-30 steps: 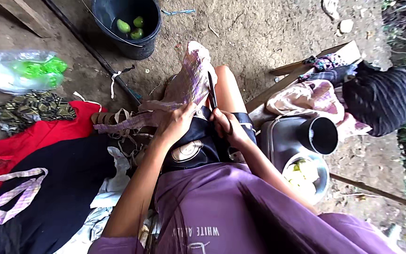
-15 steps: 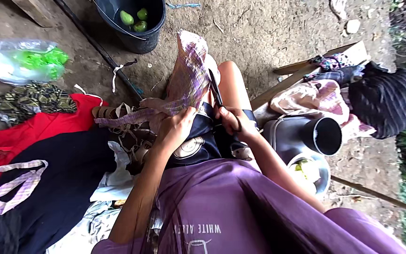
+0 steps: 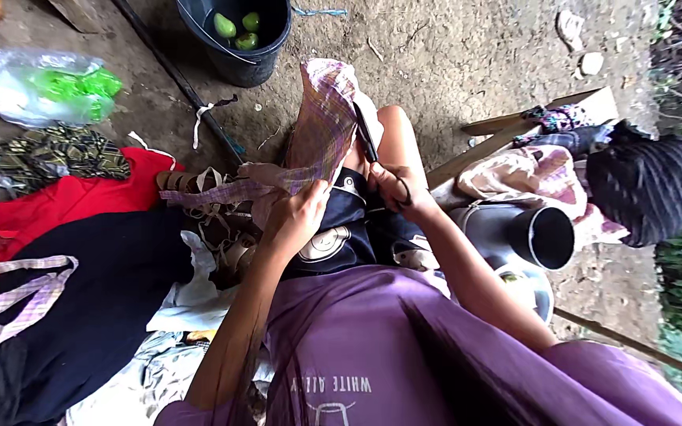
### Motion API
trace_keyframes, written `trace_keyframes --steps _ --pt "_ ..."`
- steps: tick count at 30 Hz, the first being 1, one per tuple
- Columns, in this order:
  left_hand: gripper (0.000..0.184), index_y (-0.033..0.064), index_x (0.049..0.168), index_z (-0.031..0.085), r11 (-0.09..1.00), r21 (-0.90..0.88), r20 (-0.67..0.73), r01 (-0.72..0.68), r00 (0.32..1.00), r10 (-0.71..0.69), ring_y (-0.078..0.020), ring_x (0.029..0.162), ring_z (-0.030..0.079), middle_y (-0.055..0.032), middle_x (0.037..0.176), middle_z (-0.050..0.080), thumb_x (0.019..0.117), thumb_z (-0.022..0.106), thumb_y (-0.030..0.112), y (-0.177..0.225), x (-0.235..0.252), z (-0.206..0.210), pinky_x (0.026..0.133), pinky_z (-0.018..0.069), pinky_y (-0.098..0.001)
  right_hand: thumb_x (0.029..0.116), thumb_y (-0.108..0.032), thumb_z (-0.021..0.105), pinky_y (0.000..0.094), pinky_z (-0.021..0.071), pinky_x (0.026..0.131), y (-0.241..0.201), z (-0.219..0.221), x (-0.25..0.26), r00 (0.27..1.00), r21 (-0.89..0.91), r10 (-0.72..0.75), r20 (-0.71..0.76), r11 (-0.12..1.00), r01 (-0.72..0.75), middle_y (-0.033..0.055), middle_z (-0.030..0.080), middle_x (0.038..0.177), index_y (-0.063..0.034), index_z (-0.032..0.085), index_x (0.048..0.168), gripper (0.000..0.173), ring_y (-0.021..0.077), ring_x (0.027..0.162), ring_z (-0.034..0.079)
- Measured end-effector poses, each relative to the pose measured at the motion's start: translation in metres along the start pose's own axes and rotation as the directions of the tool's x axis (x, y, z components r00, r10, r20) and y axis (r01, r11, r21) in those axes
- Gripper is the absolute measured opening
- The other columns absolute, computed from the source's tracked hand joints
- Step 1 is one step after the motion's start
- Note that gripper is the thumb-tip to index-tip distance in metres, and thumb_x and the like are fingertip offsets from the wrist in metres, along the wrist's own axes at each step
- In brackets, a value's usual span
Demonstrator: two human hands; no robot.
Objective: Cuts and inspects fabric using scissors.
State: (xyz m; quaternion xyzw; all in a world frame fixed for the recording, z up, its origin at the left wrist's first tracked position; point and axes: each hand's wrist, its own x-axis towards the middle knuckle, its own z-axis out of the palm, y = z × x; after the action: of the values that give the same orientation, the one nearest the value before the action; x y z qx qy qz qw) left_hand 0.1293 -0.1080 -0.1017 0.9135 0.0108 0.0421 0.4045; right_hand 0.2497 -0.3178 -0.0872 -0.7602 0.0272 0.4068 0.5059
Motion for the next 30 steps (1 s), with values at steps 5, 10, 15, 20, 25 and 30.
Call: trace_keyframes --steps 5,10,15,20,25,30 --pt "0.039 0.007 0.127 0.068 0.997 0.078 -0.032 0.005 0.999 -0.002 -0.0323 0.083 0.069 -0.0167 0.107 0.067 0.0918 0.073 0.021 0.007 0.016 -0.003 0.066 0.0568 -0.05 0.1018 -0.038 0.054 0.018 0.0372 0.039 0.01 -0.005 -0.022 0.999 0.014 0.032 0.006 0.999 -0.033 -0.0077 0.042 0.049 -0.0118 0.06 0.085 0.032 0.0015 0.038 0.039" --pt "0.04 0.0042 0.127 0.069 0.996 -0.085 -0.093 -0.025 0.996 0.018 -0.0417 0.127 0.055 -0.0241 0.134 0.06 0.0926 0.072 0.025 -0.021 0.056 0.036 0.108 0.0427 -0.0554 0.103 -0.031 0.052 0.0162 0.0382 0.042 0.024 0.017 -0.038 0.999 0.124 0.038 -0.034 0.992 -0.033 -0.0087 0.044 0.05 -0.0095 0.06 0.087 0.028 0.0001 0.04 0.041" --pt "0.022 -0.0053 0.101 0.068 0.983 -0.014 -0.101 -0.184 0.978 0.181 -0.0385 0.093 0.069 -0.0218 0.094 0.068 0.104 0.053 0.011 -0.033 0.087 0.044 0.085 0.0546 -0.0505 0.1072 -0.041 0.04 0.017 0.0395 0.043 0.027 0.033 -0.03 0.997 0.337 -0.036 -0.066 0.94 0.057 -0.0086 0.043 0.05 -0.0095 0.061 0.092 0.04 0.001 0.041 0.042" --pt "0.027 -0.0059 0.107 0.065 0.986 0.028 0.059 -0.166 0.985 0.164 -0.0398 0.069 0.07 -0.0221 0.083 0.069 0.1072 0.047 0.014 -0.018 0.069 0.035 0.06 0.0558 -0.0537 0.1082 -0.046 0.035 0.0169 0.0388 0.043 0.022 0.039 -0.023 0.998 0.393 -0.042 -0.045 0.918 0.056 -0.0083 0.041 0.051 -0.012 0.058 0.091 0.044 0.0018 0.041 0.041" --pt "0.018 -0.0017 0.111 0.069 0.99 0.115 0.068 -0.081 0.995 0.074 -0.0399 0.066 0.07 -0.0214 0.084 0.07 0.0994 0.059 0.007 0.007 0.062 0.027 0.055 0.0547 -0.0542 0.1048 -0.051 0.043 0.0178 0.0383 0.042 0.022 0.031 -0.02 1.0 0.333 -0.013 -0.021 0.943 0.019 -0.0074 0.041 0.05 -0.0129 0.058 0.089 0.044 0.0029 0.04 0.041" --pt "0.021 0.0025 0.113 0.073 0.986 0.162 -0.064 -0.028 0.997 0.039 -0.0375 0.067 0.07 -0.0195 0.09 0.072 0.0977 0.059 0.003 0.005 0.06 0.026 0.055 0.0546 -0.052 0.104 -0.053 0.045 0.0181 0.0364 0.04 0.021 0.026 -0.014 1.0 0.279 0.011 -0.011 0.96 -0.008 -0.0066 0.04 0.049 -0.0143 0.056 0.083 0.045 0.0031 0.038 0.039"
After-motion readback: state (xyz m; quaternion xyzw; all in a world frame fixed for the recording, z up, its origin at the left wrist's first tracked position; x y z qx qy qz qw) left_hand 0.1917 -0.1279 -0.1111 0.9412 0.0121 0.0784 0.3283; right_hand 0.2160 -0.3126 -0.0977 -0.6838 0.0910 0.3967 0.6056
